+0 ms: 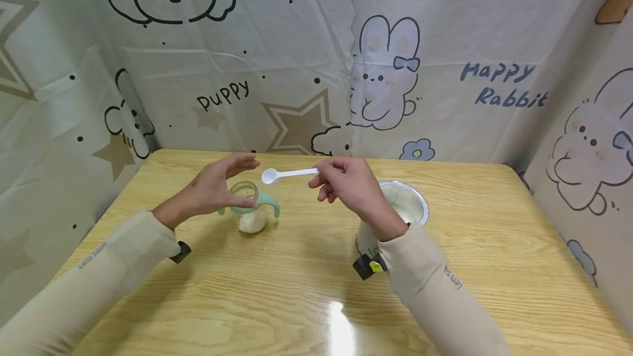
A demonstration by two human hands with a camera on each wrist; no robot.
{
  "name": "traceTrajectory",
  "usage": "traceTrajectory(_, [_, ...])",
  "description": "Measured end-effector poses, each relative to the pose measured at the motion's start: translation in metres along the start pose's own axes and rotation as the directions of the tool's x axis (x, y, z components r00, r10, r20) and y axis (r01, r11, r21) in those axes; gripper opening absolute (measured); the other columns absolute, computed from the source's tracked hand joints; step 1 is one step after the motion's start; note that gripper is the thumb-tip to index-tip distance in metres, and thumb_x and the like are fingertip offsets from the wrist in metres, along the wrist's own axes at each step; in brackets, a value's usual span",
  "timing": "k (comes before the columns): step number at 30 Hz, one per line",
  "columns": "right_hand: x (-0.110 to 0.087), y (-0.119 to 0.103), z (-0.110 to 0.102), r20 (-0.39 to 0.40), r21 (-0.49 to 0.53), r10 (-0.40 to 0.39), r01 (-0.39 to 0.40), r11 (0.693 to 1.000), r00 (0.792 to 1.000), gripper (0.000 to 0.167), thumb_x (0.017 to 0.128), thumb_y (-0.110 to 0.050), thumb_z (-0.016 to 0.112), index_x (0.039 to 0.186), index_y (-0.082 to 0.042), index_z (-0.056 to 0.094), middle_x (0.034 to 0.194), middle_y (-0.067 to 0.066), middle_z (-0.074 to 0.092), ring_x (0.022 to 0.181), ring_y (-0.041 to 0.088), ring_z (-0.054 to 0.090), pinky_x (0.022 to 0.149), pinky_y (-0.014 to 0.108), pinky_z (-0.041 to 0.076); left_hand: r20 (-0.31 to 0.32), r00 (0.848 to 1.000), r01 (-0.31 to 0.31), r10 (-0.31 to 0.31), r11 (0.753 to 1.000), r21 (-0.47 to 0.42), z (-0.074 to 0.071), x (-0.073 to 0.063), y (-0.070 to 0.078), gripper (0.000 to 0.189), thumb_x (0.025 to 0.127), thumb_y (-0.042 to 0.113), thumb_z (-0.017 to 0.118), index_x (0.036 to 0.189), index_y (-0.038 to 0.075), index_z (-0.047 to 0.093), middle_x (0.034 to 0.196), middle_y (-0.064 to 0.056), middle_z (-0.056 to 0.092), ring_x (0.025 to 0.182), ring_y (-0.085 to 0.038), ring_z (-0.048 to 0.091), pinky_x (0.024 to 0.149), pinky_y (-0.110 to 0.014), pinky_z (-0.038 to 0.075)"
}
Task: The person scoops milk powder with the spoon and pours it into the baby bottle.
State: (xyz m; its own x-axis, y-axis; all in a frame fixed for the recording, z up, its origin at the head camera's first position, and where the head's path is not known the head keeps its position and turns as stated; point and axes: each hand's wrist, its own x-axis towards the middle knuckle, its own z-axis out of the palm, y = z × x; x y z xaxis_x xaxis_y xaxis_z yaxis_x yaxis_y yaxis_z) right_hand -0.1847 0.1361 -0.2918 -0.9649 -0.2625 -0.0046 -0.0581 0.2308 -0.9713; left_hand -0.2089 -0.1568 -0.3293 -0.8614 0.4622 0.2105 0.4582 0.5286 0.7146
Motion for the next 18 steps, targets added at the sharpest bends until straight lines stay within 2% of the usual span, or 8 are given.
traceTrajectory(6, [-0.01,-0.005,-0.016,-0.027,0.009,-0.01,0.01,1.0,1.0,0.033,0.105,-0.017,0.054,0.119,0.012,0.062,0.082,0.003,0.072,0.06,0.01,0.062,0.055,0.02,0.052,-0.02,1.0,0.021,-0.023,0.998,-0.067,0.005,0.006,0.008,0.086,0.077,0.016,0.089,0.147,-0.001,0.041,0.145,-0.015,0.052,0.137,-0.029,0.046,0.114,-0.046,0.036])
traceTrajectory(9, [-0.015,-0.006,-0.024,-0.033,-0.003,-0.012,0.012,1.0,0.999,0.034,0.105,-0.017,0.054,0.12,0.012,0.061,0.082,0.001,0.072,0.059,0.009,0.062,0.054,0.02,0.052,-0.025,1.0,0.006,-0.009,0.995,-0.102,0.009,0.009,0.01,0.081,0.08,0.012,0.086,0.146,-0.002,0.04,0.145,-0.017,0.051,0.137,-0.031,0.046,0.115,-0.044,0.035])
traceTrajectory(18, [-0.025,-0.006,-0.041,-0.065,-0.047,-0.005,0.002,0.999,0.998,0.033,0.105,-0.017,0.052,0.122,0.01,0.06,0.081,-0.003,0.072,0.055,0.006,0.055,0.049,0.018,0.046,-0.014,1.0,-0.011,0.009,0.981,-0.191,0.021,0.017,0.018,0.078,0.078,0.002,0.085,0.143,-0.004,0.044,0.144,-0.02,0.051,0.135,-0.03,0.047,0.114,-0.039,0.037])
